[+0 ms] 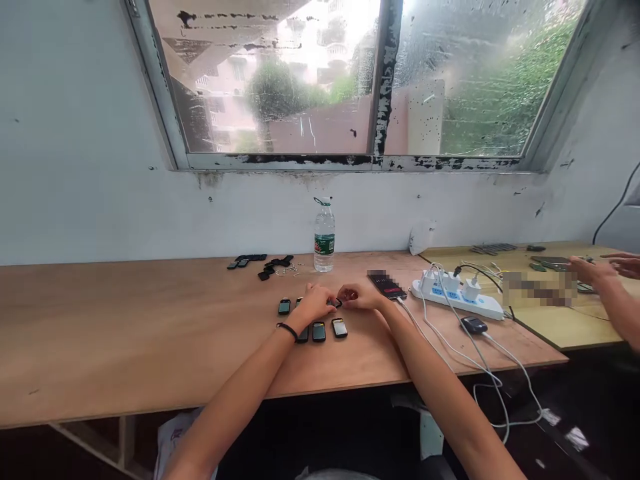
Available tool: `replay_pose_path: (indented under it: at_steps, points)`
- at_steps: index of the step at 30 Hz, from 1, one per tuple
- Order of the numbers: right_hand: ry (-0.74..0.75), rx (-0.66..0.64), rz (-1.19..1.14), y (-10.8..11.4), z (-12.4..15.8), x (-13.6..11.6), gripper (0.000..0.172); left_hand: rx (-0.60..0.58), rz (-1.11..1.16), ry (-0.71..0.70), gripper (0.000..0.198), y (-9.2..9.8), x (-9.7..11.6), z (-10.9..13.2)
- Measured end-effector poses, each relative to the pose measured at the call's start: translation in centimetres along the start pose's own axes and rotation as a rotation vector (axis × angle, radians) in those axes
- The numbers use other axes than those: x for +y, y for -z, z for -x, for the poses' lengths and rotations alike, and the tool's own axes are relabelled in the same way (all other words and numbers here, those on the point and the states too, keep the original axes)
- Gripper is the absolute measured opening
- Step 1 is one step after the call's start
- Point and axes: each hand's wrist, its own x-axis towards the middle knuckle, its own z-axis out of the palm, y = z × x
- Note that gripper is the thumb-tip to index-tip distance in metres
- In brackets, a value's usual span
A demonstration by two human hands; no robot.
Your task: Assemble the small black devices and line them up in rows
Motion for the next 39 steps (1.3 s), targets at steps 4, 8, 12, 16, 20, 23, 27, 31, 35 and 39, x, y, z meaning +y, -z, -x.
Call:
replay_pose_path:
  at_steps: [4,8,12,16,20,23,27,31,35,39]
  points:
    - [-0.036,-0.005,0.018,-0.7,-0.6,-0.1,0.024,0.000,-0.005,0.011,0.011,-0.2,-0.1,-0.1]
    - [-0.040,0.008,0.000,-1.1,-1.0,-0.2,0.022,-0.002,-0.003,0.040,0.012,-0.5,-0.4,-0.1]
    - [-0.050,0.019,0.014,-1.2,-0.9,-0.5,0.020,-0.002,0.012,0.055,0.015,-0.8,-0.6,-0.2]
    - [-0.050,0.024,0.050,-1.3,-0.8,-0.6,0.022,-0.003,0.027,0.057,0.015,-0.8,-0.7,-0.2]
    - [-0.042,0.030,0.049,-1.1,-0.7,-1.0,0.027,-0.006,0.027,0.056,0.013,-0.8,-0.7,-0.2]
    - [-0.055,0.051,0.024,-1.1,-0.7,-1.2,0.031,-0.008,0.025,0.053,0.012,-0.8,-0.6,-0.1]
    - [-0.028,0.104,-0.006,-1.3,-0.9,-1.2,0.022,-0.009,0.026,0.046,0.014,-0.8,-0.6,0.0]
    - [0.037,0.166,-0.047,-1.6,-1.4,-0.8,0.009,-0.012,0.032,0.042,0.016,-0.8,-0.6,0.2]
    - [-0.015,0.340,-0.024,-1.7,-1.6,-0.3,0.010,-0.012,0.028,0.027,0.020,-0.7,-0.4,0.6]
    - [-0.099,0.360,0.084,-2.0,-1.8,0.5,0.014,0.003,0.011,0.018,0.029,-0.9,-0.1,0.8]
